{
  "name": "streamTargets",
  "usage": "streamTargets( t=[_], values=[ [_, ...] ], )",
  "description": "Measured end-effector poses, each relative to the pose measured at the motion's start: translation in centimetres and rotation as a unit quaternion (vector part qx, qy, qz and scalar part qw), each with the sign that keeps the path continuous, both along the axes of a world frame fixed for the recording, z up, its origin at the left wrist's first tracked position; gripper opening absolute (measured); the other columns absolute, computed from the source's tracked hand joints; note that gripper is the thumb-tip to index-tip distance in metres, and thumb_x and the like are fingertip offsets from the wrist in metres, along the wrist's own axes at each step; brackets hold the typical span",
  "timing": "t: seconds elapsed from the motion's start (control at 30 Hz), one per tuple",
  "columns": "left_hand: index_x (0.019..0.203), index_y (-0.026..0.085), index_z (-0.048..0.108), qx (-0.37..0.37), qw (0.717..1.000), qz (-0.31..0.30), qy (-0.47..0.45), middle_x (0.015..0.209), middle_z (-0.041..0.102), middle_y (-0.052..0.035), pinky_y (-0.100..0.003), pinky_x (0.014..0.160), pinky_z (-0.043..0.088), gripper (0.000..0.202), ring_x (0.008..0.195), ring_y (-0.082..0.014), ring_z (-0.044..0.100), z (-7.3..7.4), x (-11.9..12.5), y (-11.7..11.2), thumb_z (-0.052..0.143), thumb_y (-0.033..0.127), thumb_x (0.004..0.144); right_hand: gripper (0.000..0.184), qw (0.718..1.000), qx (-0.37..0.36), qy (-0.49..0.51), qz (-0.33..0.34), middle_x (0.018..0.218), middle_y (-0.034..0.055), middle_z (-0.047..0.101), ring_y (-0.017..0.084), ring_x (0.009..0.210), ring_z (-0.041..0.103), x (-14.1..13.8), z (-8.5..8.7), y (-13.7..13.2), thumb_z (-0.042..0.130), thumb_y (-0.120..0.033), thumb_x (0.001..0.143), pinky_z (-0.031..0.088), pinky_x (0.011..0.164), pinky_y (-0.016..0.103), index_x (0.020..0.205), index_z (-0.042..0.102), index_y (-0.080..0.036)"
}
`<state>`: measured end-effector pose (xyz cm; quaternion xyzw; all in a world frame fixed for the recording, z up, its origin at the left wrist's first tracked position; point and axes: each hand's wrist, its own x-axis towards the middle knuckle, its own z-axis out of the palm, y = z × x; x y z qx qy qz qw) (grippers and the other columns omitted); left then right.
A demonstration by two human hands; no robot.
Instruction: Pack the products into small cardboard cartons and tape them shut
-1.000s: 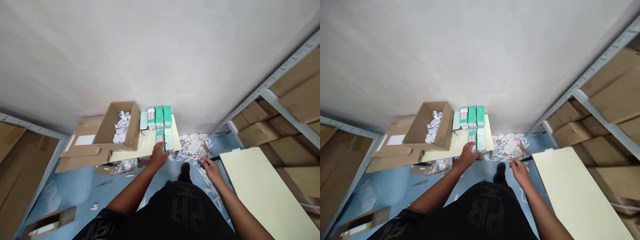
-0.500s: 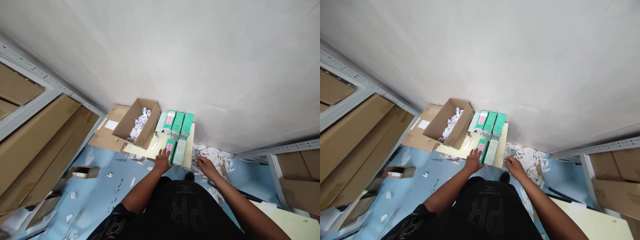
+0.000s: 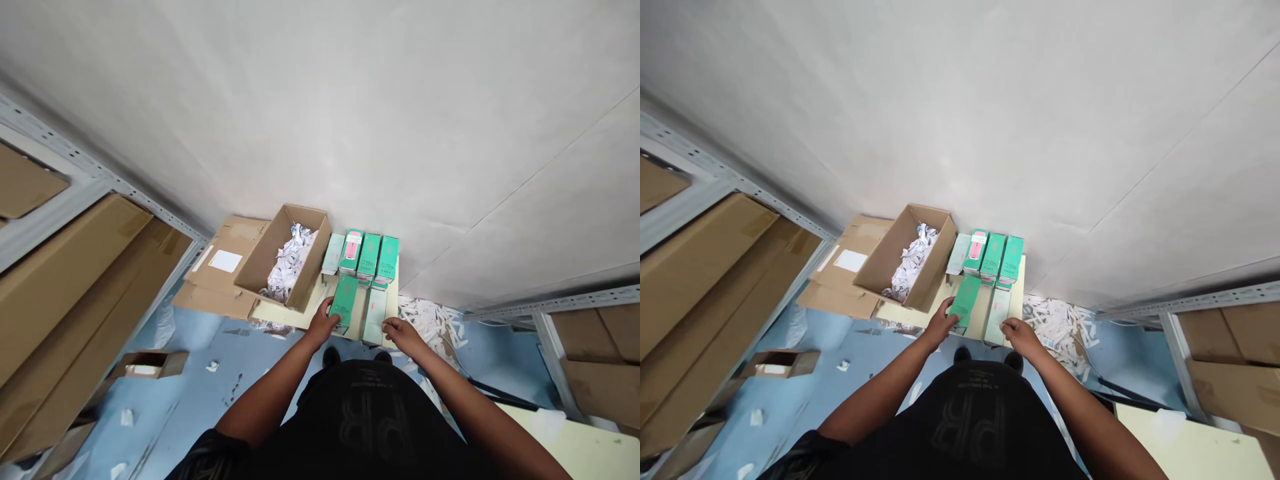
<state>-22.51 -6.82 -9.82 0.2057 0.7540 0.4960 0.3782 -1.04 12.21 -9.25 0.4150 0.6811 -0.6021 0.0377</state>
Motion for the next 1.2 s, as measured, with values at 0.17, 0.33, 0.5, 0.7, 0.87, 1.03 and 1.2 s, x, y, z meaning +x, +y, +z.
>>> streamTargets(
  t=[0.17,0.33,0.5,0.7,0.87,1.03,1.2],
  values=[
    [0.141,0.024,0.049,0.136,0.955,-0.043,-0.261,0.121,0.068,-0.0095,-0.035,0.077,0.053,0.069,0.096,-0.0244,0.066,4.5,-2.1,-0.7,0.054,0.042,0.074,0.051,0.973,-0.146,0.117,-0.134,0.110,0.0087,0.076,0.025,0.093,0.073,-4.0,3.7,-3.6,0.076,-0.055,0.076,0.057,0.078,0.038,0.116,0.068,-0.024],
    [0.139,0.022,0.053,0.171,0.899,-0.168,-0.367,0.121,0.068,-0.0129,-0.045,0.088,0.050,0.071,0.107,-0.0317,0.065,6.3,-0.7,1.6,0.055,0.052,0.074,0.061,0.916,-0.198,0.277,-0.212,0.115,0.0085,0.076,0.032,0.112,0.069,-4.4,7.7,-5.6,0.077,-0.061,0.073,0.055,0.095,0.047,0.121,0.067,-0.025],
    [0.142,0.023,0.051,0.140,0.878,-0.265,-0.372,0.124,0.068,-0.0121,-0.047,0.093,0.049,0.069,0.110,-0.0324,0.065,7.2,3.2,4.5,0.053,0.053,0.080,0.065,0.887,-0.127,0.299,-0.327,0.112,0.0083,0.078,0.035,0.113,0.069,-0.1,9.3,-5.9,0.076,-0.062,0.070,0.054,0.099,0.050,0.122,0.067,-0.024],
    [0.135,0.022,0.058,0.101,0.845,-0.367,-0.375,0.121,0.069,-0.0104,-0.039,0.089,0.052,0.057,0.107,-0.0284,0.066,8.9,10.0,8.4,0.061,0.046,0.083,0.057,0.837,-0.066,0.313,-0.443,0.112,0.0085,0.078,0.036,0.109,0.071,9.0,9.7,-6.0,0.075,-0.059,0.073,0.057,0.094,0.050,0.117,0.067,-0.023],
    [0.112,0.020,0.067,0.058,0.875,-0.434,-0.209,0.117,0.071,-0.0086,-0.037,0.091,0.051,0.044,0.107,-0.0247,0.064,8.2,19.6,12.3,0.059,0.057,0.088,0.059,0.796,0.024,0.293,-0.530,0.111,0.0089,0.077,0.034,0.103,0.072,21.4,10.5,-6.2,0.078,-0.056,0.070,0.059,0.087,0.047,0.118,0.065,-0.023],
    [0.100,0.018,0.067,-0.005,0.858,-0.493,-0.143,0.104,0.073,-0.0091,-0.036,0.085,0.052,0.045,0.098,-0.0234,0.067,7.0,31.5,14.5,0.060,0.060,0.084,0.060,0.735,0.139,0.249,-0.615,0.111,0.0082,0.076,0.030,0.101,0.071,37.4,9.4,-7.9,0.084,-0.049,0.068,0.057,0.089,0.043,0.116,0.063,-0.022],
    [0.093,0.020,0.068,0.001,0.814,-0.577,-0.057,0.086,0.071,-0.0032,-0.033,0.078,0.050,0.033,0.085,-0.0210,0.066,7.8,41.9,15.4,0.063,0.051,0.082,0.062,0.699,0.189,0.171,-0.669,0.110,0.0066,0.074,0.026,0.096,0.070,50.8,5.8,-10.3,0.087,-0.042,0.064,0.057,0.086,0.040,0.115,0.056,-0.023]
  ],
)
